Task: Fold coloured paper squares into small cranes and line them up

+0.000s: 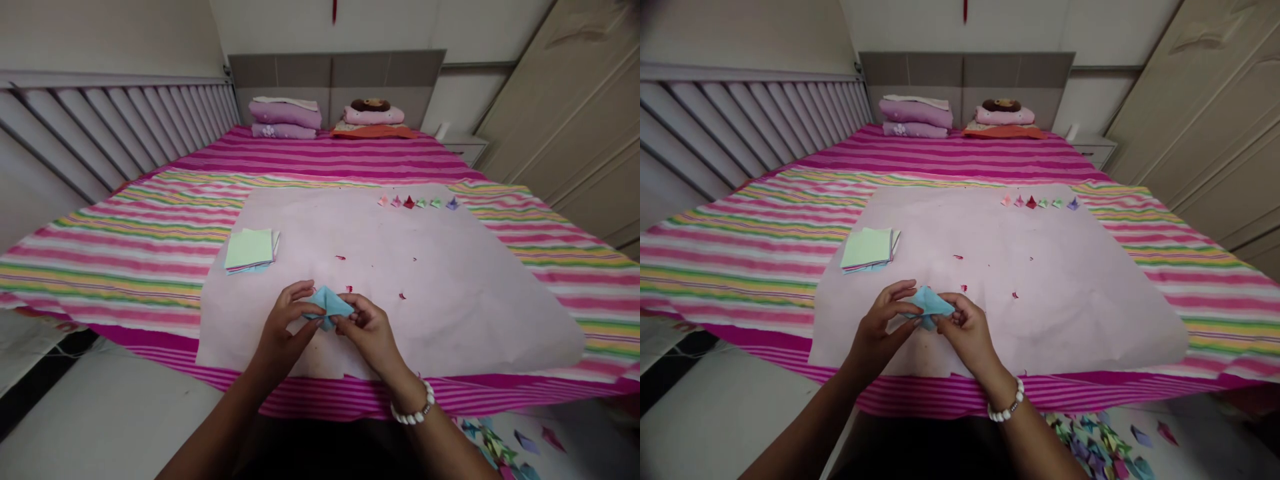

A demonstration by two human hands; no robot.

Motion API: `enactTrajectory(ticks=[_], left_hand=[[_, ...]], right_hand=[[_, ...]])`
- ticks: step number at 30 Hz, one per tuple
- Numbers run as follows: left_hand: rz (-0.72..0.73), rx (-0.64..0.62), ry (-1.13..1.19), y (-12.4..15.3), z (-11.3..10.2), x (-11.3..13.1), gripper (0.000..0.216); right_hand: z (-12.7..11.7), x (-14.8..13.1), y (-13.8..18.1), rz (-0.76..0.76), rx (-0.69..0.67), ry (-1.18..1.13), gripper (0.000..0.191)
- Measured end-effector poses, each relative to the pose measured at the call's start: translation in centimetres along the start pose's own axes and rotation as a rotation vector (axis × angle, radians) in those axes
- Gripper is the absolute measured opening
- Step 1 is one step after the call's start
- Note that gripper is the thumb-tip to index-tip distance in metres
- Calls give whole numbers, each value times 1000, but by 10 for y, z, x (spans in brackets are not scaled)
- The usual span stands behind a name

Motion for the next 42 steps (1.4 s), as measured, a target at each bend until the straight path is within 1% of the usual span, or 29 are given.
enactTrajectory(ticks=[3,5,10,13,17,20,23,25,28,33,37,40,42], left_hand=[[-41,-12,38,1,0,-5,10],[-93,-12,96,2,0,-10,9],[-219,17,236,5,-1,-24,8],[-279,47,301,6,-1,-27,9],[-380,79,409,6,0,-29,24],[-396,51,397,6,1,-28,32],[-361,11,387,6,2,-24,28],[-349,12,413,5,1,-23,23],[-385,21,433,6,1,-25,22],[-469,-45,402,8,2,-28,32],[-510,-72,467,9,3,-28,40],[-515,-85,503,9,3,-25,49],[-500,-79,497,7,2,-22,46]], right_hand=[[-1,1,1,-29,19,-40,50],[-2,2,1,-57,23,-18,52],[-2,1,3,-110,-3,43,31],[-2,-1,3,-132,-6,36,22],[-2,-2,3,-156,-19,16,14],[-2,-2,3,-187,-18,-8,15],[-1,-1,2,-195,-17,-26,16],[-1,-2,2,-196,-21,-34,17],[-1,-3,2,-193,-28,-38,16],[-1,-3,2,-168,-19,-33,12],[-1,-3,2,-180,-22,-6,9],[-1,-4,2,-181,-19,16,10],[-1,-5,2,-179,-13,27,11]])
Point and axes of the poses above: each hand's wrist, its own y-axis away from the middle knuckle, its own z-axis out of the palm, x = y × z, the point moved 4 cm from there along -y, towards the middle knuckle, and after that the axes turned 7 degrees about y, right-handed, at the moved point
